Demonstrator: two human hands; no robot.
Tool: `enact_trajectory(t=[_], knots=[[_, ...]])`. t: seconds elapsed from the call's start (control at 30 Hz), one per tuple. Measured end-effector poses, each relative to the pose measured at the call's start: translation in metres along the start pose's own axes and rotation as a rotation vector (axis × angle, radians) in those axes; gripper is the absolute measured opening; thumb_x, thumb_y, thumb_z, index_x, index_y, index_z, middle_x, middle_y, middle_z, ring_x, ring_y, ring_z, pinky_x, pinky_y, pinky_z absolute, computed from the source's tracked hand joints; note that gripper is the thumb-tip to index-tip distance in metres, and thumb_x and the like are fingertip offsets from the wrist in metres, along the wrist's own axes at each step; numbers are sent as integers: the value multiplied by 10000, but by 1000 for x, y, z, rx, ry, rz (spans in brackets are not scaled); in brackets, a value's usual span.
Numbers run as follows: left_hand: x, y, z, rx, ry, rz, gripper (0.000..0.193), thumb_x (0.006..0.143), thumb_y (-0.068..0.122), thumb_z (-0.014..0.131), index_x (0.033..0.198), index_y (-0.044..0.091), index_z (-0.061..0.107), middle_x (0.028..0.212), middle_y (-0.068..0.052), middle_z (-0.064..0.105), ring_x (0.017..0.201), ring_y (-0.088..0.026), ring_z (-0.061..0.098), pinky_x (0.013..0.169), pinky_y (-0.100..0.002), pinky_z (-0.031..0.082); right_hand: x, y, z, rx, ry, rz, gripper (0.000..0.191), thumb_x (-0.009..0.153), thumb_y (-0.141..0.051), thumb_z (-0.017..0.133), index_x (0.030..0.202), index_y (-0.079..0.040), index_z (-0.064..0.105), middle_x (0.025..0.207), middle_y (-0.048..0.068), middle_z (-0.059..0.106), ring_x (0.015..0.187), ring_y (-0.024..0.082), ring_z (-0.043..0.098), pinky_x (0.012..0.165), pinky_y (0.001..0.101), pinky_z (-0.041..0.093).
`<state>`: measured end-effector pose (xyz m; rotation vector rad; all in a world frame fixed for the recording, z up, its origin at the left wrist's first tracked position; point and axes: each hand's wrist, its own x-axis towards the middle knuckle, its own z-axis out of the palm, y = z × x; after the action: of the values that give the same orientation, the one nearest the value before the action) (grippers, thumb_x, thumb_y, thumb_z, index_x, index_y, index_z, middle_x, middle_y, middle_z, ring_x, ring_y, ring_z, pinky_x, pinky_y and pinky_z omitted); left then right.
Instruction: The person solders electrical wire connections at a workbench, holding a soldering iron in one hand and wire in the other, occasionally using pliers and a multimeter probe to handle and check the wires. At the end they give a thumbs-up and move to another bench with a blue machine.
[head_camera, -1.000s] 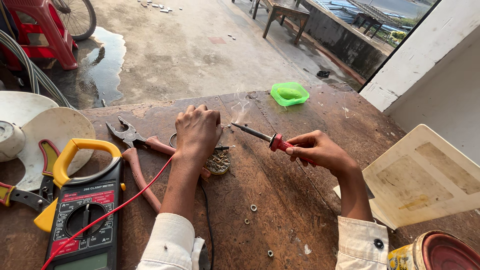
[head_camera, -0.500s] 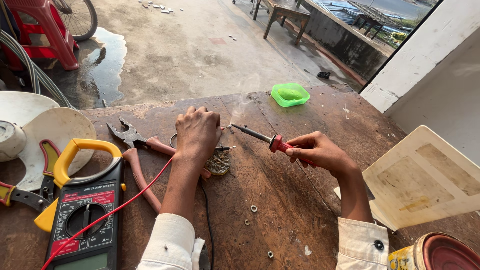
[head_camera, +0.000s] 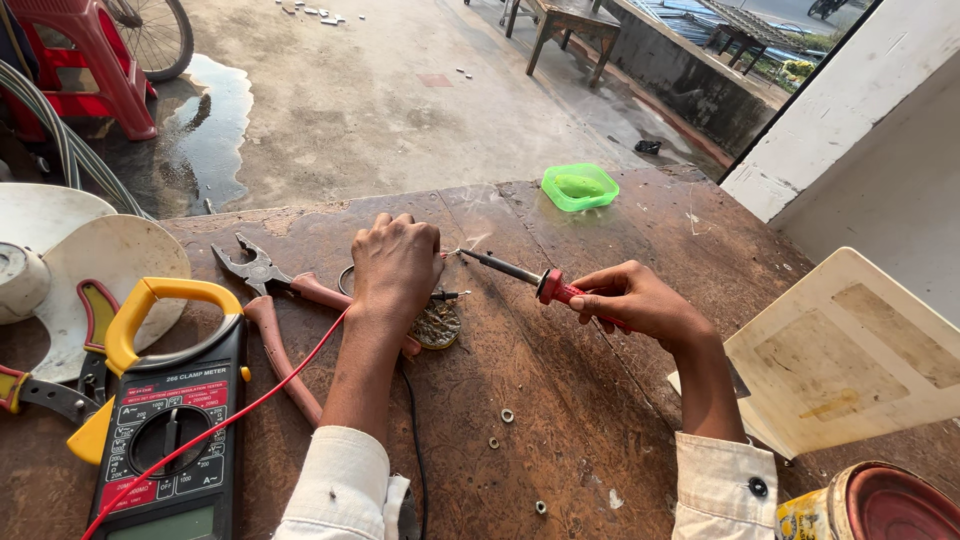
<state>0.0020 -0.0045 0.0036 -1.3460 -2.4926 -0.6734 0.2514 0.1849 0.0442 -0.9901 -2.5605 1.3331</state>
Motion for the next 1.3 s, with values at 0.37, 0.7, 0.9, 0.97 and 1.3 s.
enact_trajectory(t=[0.37, 0.7, 0.9, 0.97, 1.3], knots=[[1, 1, 3, -2, 11, 6, 133, 860, 317, 785, 909, 195, 806, 984, -53, 730, 1030, -249, 658, 862, -440, 536, 1, 0, 1, -18, 13, 15, 409, 798, -353, 816, 1114, -93, 831, 673, 30, 726, 522, 94, 568, 442, 282, 428], [3, 4, 7, 30, -20, 1, 133, 881, 290, 771, 945, 176, 798, 995, -57, 730, 1038, -237, 663, 884, -434, 535, -2, -3, 2, -33, 17, 1, 420, 799, -362, 826, 1130, -103, 840, 656, 42, 699, 519, 95, 557, 445, 277, 431], [2, 3, 6, 17, 4, 4, 132, 859, 284, 779, 927, 174, 801, 992, -62, 726, 1039, -246, 658, 871, -435, 535, -1, -3, 1, -2, 5, 12, 396, 808, -342, 814, 1118, -96, 835, 688, 31, 733, 529, 87, 571, 438, 277, 419], [2, 3, 5, 14, 0, 2, 122, 869, 281, 774, 922, 174, 802, 984, -62, 728, 1031, -246, 661, 867, -438, 536, 0, -2, 1, -6, 16, 12, 392, 813, -344, 808, 1122, -104, 834, 687, 34, 736, 525, 90, 578, 439, 275, 425], [2, -2, -17, -71, 47, -19, 107, 850, 271, 766, 884, 180, 812, 954, -54, 740, 987, -252, 686, 848, -441, 559, 0, 2, -1, -35, 54, -21, 350, 869, -315, 756, 1120, -79, 818, 731, 34, 743, 568, 82, 596, 474, 272, 451]])
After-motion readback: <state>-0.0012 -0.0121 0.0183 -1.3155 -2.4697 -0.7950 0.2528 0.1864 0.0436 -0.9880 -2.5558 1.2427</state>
